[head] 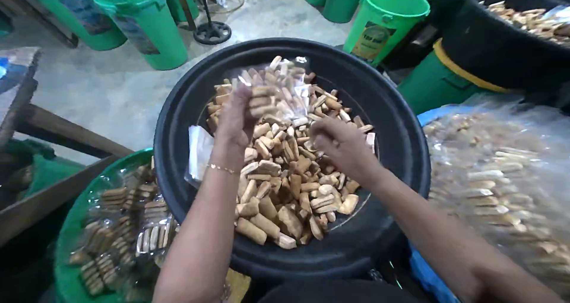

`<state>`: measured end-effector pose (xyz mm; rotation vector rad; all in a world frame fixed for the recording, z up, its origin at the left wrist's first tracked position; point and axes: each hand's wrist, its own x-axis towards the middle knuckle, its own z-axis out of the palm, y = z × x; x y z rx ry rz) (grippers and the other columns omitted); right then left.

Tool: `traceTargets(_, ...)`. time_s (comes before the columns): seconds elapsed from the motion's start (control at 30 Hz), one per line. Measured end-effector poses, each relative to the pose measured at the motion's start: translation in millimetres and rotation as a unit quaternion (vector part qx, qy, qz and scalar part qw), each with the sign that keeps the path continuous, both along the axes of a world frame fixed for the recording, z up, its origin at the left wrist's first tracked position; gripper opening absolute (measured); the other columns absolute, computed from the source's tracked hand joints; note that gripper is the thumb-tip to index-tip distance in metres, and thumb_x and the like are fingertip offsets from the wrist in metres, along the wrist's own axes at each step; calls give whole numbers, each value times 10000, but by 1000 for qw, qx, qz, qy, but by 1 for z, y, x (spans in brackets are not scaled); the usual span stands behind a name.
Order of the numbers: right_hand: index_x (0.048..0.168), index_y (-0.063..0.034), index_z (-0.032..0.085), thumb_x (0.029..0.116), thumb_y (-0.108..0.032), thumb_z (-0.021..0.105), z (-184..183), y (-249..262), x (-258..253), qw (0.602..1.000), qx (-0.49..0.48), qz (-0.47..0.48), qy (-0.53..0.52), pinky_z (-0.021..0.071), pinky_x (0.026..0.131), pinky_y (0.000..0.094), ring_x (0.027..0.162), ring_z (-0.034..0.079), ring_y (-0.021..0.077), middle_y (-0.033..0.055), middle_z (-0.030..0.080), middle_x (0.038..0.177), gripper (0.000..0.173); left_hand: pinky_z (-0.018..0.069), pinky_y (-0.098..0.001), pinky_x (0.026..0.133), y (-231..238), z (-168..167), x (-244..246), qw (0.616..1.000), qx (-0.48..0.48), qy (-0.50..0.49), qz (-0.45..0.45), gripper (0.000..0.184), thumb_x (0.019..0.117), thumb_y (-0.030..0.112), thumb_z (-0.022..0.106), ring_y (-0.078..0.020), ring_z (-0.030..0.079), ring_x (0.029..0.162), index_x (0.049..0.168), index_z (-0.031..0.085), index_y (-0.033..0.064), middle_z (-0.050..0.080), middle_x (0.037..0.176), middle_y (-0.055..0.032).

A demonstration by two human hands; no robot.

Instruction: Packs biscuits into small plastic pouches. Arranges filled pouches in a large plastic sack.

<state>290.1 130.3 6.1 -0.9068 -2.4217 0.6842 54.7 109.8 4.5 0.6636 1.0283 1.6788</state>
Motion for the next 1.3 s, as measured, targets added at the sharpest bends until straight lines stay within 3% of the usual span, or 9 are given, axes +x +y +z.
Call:
traceTargets(0.1,1423,2,537,1085,-173,489,-16,-9,-25,921,-144,79,-352,461,1013,632,1210,603,472,291,613,1305,384,595,-297,764,5,-4,-14,997,-26,-38,56,286,1103,318,408,-122,698,803,1166,588,104,695,858,-17)
traceTargets(0.23,1447,5,453,1070,-152,510,-34,-29,-38,890,-188,91,-406,483,955,643,1174,604,506,316,590,1283,413,596,-300,766,6,-8,-8,996,-46,-47,57,261,1093,307,447,-132,695,802,1182,581,103,694,883,-31)
traceTargets(0.37,1336,22,524,1063,-197,544,-46,-20,-29,921,-275,94,-261,531,826,566,883,663,396,254,650,986,350,590,-279,737,3,-4,1,996,-68,-36,47,219,1070,318,505,-107,683,776,1177,572,140,668,855,-4)
traceTargets(0.57,1326,-11,621,1074,-106,428,-29,-7,-15,937,-268,89,-207,530,845,523,902,666,344,240,681,1056,332,591,-255,698,0,2,7,995,-65,-58,43,231,1083,302,464,-93,685,756,1170,606,141,690,871,1)
traceTargets(0.73,1304,-79,528,999,-70,502,14,-3,24,910,-314,21,269,578,597,198,662,665,19,-66,710,884,306,595,-258,692,3,9,16,993,-47,-92,49,263,1109,236,381,-110,685,731,1153,589,81,682,838,-29)
traceTargets(0.9,1152,-75,647,996,-257,651,24,-8,25,922,68,-77,374,528,691,81,797,616,-112,-133,684,977,239,602,-261,699,-6,20,50,995,-32,-93,-12,266,1119,190,322,-113,693,730,1160,549,58,688,837,-40)
traceTargets(1.03,1070,-146,707,993,-328,668,9,13,15,884,353,-121,282,461,961,221,1043,570,112,75,582,1076,201,615,-283,724,-19,23,73,991,-8,-70,-118,287,1114,162,296,-122,715,776,1213,539,44,714,896,-39)
traceTargets(1.17,1125,-101,789,995,-199,606,16,2,20,947,258,-107,157,547,976,393,1110,662,293,192,680,1217,245,621,-287,750,-24,25,77,986,-1,-41,-160,225,1096,88,323,-115,719,796,1211,508,32,709,896,-26)
traceTargets(1.3,1170,-26,751,994,-85,548,30,-12,20,969,218,-85,74,588,764,446,846,711,308,173,717,938,274,591,-254,715,-24,22,78,990,-17,11,-141,261,1087,87,388,-89,689,767,1269,570,47,700,908,-21)
